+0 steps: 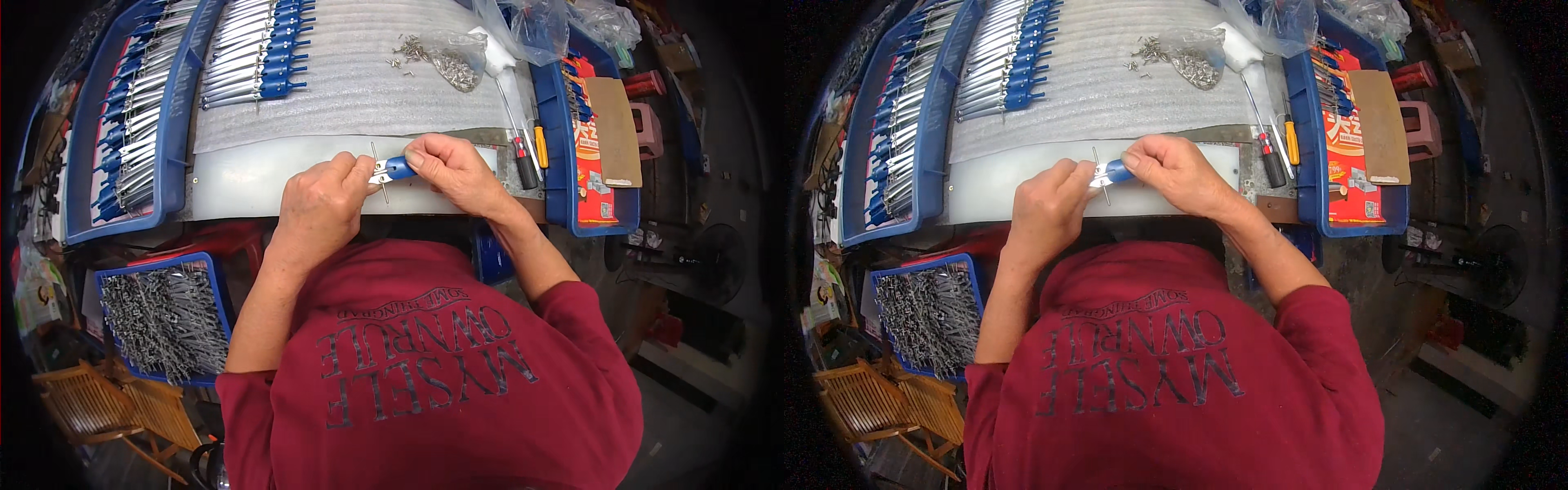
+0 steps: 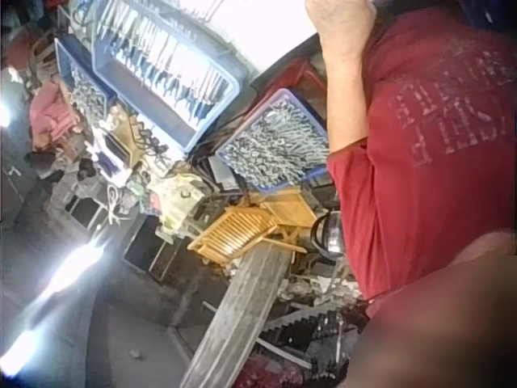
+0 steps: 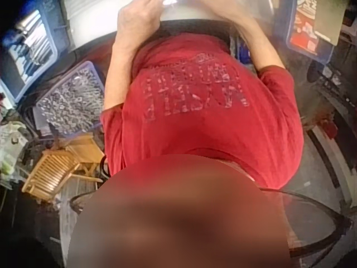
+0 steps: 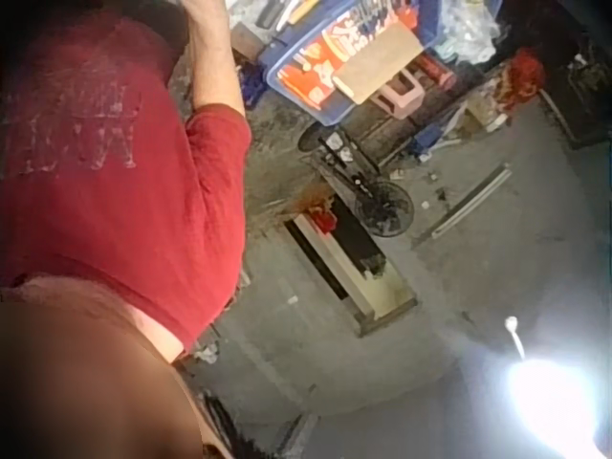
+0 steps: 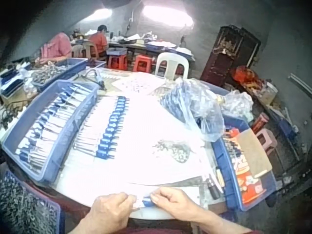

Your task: Assembling small metal pins with blue plastic connectors and placing them into a slotted tray at a workstation.

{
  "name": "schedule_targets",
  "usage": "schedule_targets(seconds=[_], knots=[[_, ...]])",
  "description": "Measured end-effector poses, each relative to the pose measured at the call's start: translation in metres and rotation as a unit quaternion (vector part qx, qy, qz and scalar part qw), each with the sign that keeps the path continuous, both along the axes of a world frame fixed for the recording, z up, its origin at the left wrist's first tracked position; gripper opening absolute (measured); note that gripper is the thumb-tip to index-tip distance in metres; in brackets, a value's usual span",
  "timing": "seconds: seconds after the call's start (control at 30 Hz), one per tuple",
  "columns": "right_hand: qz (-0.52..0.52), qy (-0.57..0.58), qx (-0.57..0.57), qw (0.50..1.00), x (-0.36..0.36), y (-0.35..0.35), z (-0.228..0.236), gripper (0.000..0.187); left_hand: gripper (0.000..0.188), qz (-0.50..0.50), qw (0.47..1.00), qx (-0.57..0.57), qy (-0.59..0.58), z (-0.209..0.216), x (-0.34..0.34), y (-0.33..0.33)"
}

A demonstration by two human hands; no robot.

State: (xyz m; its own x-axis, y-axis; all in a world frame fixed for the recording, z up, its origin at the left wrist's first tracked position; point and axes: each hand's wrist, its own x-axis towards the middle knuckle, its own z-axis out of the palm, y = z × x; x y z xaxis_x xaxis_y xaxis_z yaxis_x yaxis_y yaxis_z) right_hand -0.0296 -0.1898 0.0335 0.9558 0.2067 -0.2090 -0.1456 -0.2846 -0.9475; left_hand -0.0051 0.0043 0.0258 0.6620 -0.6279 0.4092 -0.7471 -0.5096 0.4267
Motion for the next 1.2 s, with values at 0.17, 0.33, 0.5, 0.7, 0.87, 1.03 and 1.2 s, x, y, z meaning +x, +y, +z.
schedule_targets(seconds=[0.17, 0.33, 0.5, 0.7, 0.87, 1.03, 1.2], knots=[[0.019, 0.005, 0.007, 1.0, 0.005, -0.004, 0.007, 0.02, 0.019, -0.007, 0.999, -0.024, 0.02, 0.002, 0.003, -0.001], [0.025, -0.033, -0.044, 0.998, 0.004, -0.002, 0.002, 0.017, 0.017, -0.01, 0.999, -0.046, 0.016, -0.002, 0.001, 0.0], [0.029, -0.054, -0.047, 0.997, 0.002, -0.002, -0.002, 0.015, 0.022, -0.017, 0.999, -0.03, 0.023, -0.005, -0.001, 0.001], [0.009, -0.081, -0.052, 0.995, 0.001, 0.004, -0.008, 0.016, 0.021, -0.01, 0.999, -0.03, 0.006, -0.007, 0.002, 0.004], [-0.012, -0.124, -0.118, 0.985, 0.002, 0.01, -0.007, 0.018, 0.021, -0.025, 0.999, -0.026, 0.001, -0.003, 0.009, 0.007], [-0.032, -0.158, -0.133, 0.978, 0.006, 0.016, -0.014, 0.02, 0.023, -0.033, 0.999, -0.023, -0.023, -0.004, 0.019, 0.015], [-0.099, -0.195, -0.082, 0.972, 0.008, 0.014, -0.024, 0.025, 0.023, 0.029, 0.997, -0.003, -0.069, -0.006, 0.043, 0.047]])
